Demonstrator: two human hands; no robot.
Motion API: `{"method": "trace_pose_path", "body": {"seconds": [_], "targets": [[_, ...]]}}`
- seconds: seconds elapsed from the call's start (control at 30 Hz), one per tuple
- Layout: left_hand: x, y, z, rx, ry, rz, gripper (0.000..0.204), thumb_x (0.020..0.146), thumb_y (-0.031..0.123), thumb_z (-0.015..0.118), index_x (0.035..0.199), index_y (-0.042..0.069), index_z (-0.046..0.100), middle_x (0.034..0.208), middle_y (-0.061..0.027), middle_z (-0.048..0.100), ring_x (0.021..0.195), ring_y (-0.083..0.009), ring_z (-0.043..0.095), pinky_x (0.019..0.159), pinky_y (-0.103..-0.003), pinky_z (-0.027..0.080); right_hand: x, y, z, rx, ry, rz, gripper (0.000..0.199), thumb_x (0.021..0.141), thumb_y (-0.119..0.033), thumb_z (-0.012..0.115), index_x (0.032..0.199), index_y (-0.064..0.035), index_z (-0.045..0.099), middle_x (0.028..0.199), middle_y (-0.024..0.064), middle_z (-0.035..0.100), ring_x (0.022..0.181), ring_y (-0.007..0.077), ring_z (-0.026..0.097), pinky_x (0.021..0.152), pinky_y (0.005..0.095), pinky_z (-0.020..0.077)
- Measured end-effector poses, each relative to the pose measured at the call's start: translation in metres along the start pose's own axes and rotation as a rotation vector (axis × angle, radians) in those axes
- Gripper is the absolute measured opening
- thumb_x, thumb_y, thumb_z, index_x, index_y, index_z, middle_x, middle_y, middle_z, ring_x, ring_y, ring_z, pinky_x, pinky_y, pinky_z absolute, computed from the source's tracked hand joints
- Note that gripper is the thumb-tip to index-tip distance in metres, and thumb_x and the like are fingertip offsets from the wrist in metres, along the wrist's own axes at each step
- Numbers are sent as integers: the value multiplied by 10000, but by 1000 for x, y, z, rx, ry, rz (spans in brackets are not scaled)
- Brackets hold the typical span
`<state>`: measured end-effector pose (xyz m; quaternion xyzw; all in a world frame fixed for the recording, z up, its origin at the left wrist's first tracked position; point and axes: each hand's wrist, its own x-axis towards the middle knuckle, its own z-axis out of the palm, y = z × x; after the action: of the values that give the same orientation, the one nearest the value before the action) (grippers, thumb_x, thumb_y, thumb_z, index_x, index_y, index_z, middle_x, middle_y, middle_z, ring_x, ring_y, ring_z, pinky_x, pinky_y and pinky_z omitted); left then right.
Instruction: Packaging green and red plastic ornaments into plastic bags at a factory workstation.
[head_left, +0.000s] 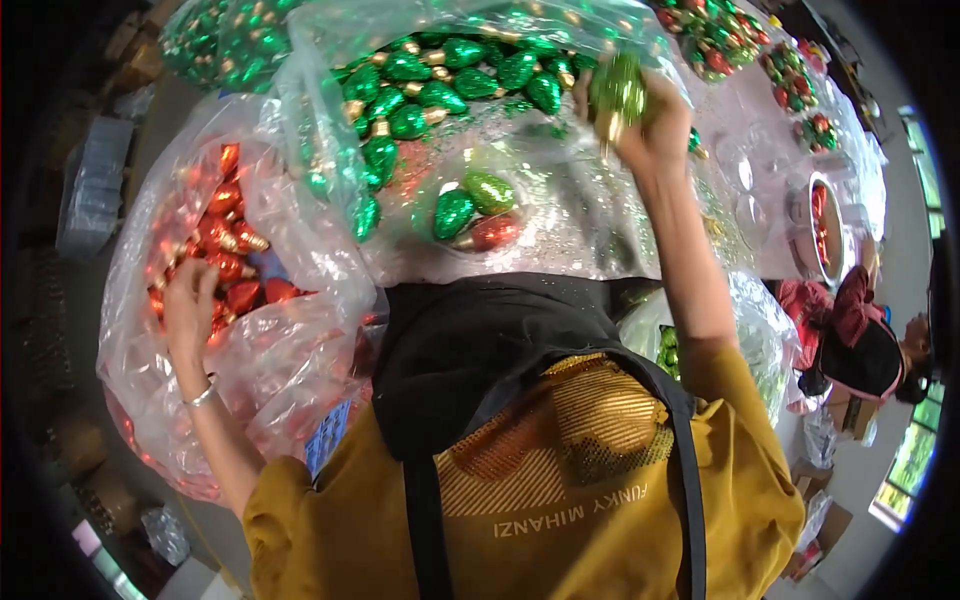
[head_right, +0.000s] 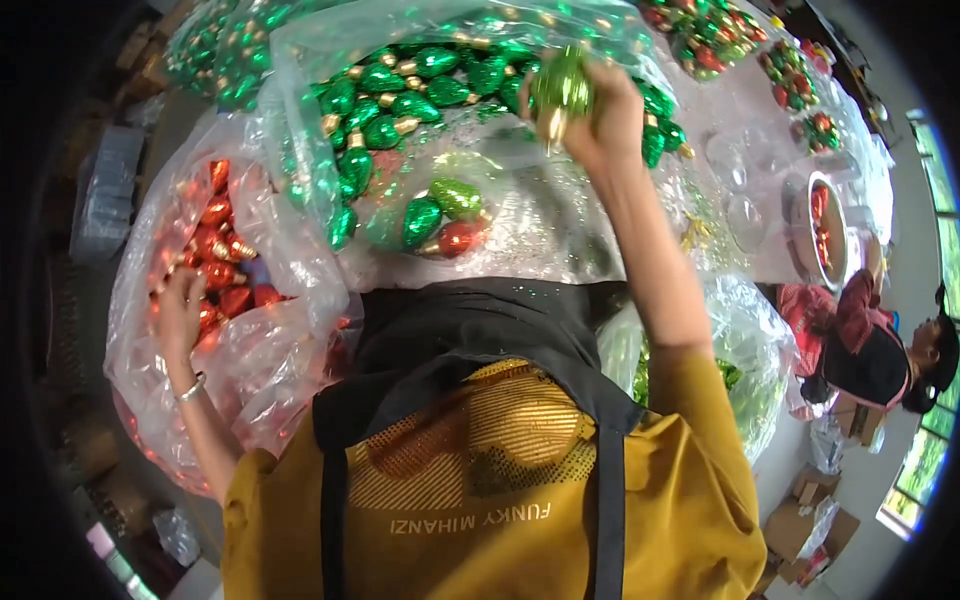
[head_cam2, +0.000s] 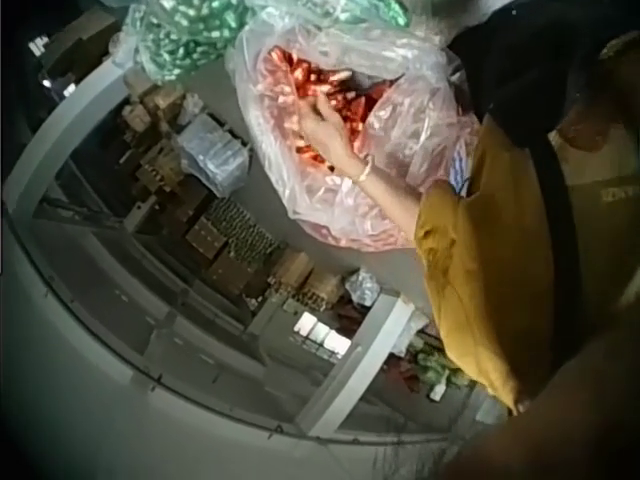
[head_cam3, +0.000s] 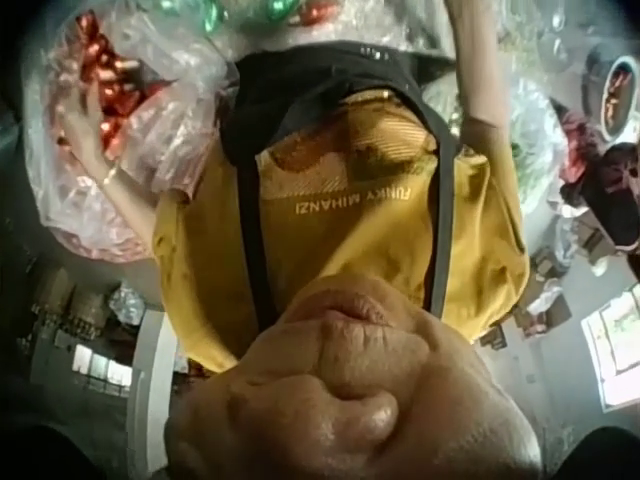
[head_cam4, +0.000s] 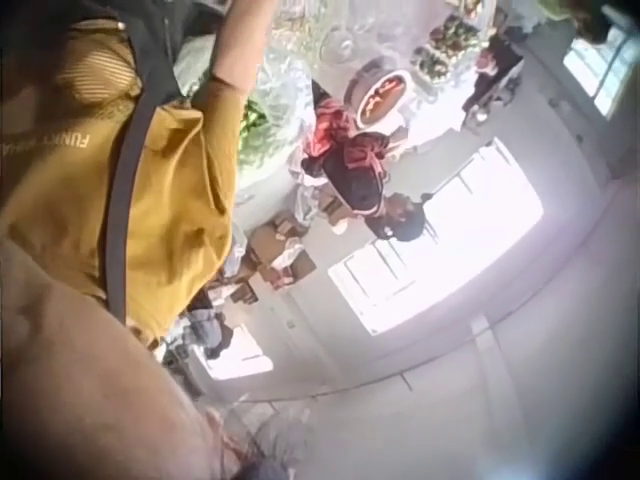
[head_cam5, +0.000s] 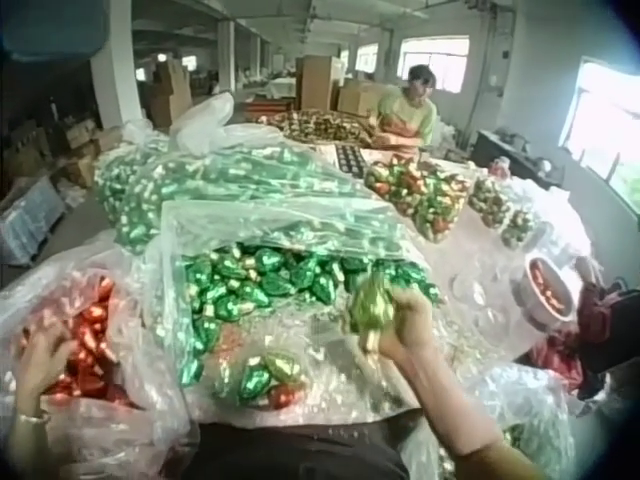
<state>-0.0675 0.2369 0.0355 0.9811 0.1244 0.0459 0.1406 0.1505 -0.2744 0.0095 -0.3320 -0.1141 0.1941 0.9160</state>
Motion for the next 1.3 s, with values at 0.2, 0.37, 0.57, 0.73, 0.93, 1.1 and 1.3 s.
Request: {"method": "trace_pose_path", "body": {"seconds": [0.2, 0.37, 0.57, 0.73, 0.93, 1.1, 1.3], "targets": [[-107, -45, 44, -223, 4, -150, 170, 794, 123, 649, 886, -2, 580, 737, -142, 612, 697, -250, 605, 655, -347, 478, 134, 18, -52, -1848, 10, -62, 391, 770, -248, 618, 1094, -38, 555, 877, 143, 657, 799, 328, 641, 709, 421, 511], [-97, -19, 24, -159, -106, -276, 182, 769, 122, 656, 878, 5, 569, 795, -191, 610, 733, -341, 600, 648, -402, 464, 132, 87, -62, -2637, -237, 165, 429, 767, -177, 551, 1175, -46, 548, 1077, 207, 621, 984, 362, 616, 842, 431, 496], [-16, -18, 61, 84, 59, 210, 246, 784, 212, 664, 877, 0, 581, 778, -210, 615, 749, -388, 596, 640, -451, 463, 141, 50, -152, -2178, -95, 614, 599, 772, -315, 640, 1263, -6, 492, 1183, 223, 584, 1000, 343, 614, 846, 413, 489], [-31, 7, 98, 287, -314, -19, 434, 743, 381, 699, 913, -3, 587, 784, -224, 629, 784, -390, 612, 673, -478, 472, -1, 21, -37, -1599, 180, 364, 738, 717, -432, 742, 1246, 35, 527, 1154, 194, 608, 987, 230, 608, 865, 328, 456], [-13, 7, 105, 255, -388, -90, 574, 710, 383, 737, 1044, -40, 540, 895, -273, 627, 860, -391, 622, 745, -457, 486, -117, -6, -16, -1410, 224, 411, 764, 646, -408, 796, 1233, 13, 546, 1182, 175, 605, 1059, 260, 588, 922, 354, 449], [-17, 20, 82, 10, -116, -80, 661, 718, 191, 753, 1239, -72, 443, 1030, -269, 620, 966, -324, 632, 850, -398, 491, -109, -6, 38, -1130, -316, -62, 702, 631, -376, 815, 1185, -17, 577, 1150, 160, 617, 1062, 270, 590, 930, 373, 451], [-13, 192, 6, -549, -46, 330, 612, 693, 58, 737, 1242, -36, 482, 1187, -160, 569, 1068, -247, 585, 893, -339, 476, -75, 16, 50, -1465, -447, 79, 654, 635, -364, 823, 1145, -24, 595, 1161, 156, 618, 1086, 274, 584, 938, 391, 451]]}}
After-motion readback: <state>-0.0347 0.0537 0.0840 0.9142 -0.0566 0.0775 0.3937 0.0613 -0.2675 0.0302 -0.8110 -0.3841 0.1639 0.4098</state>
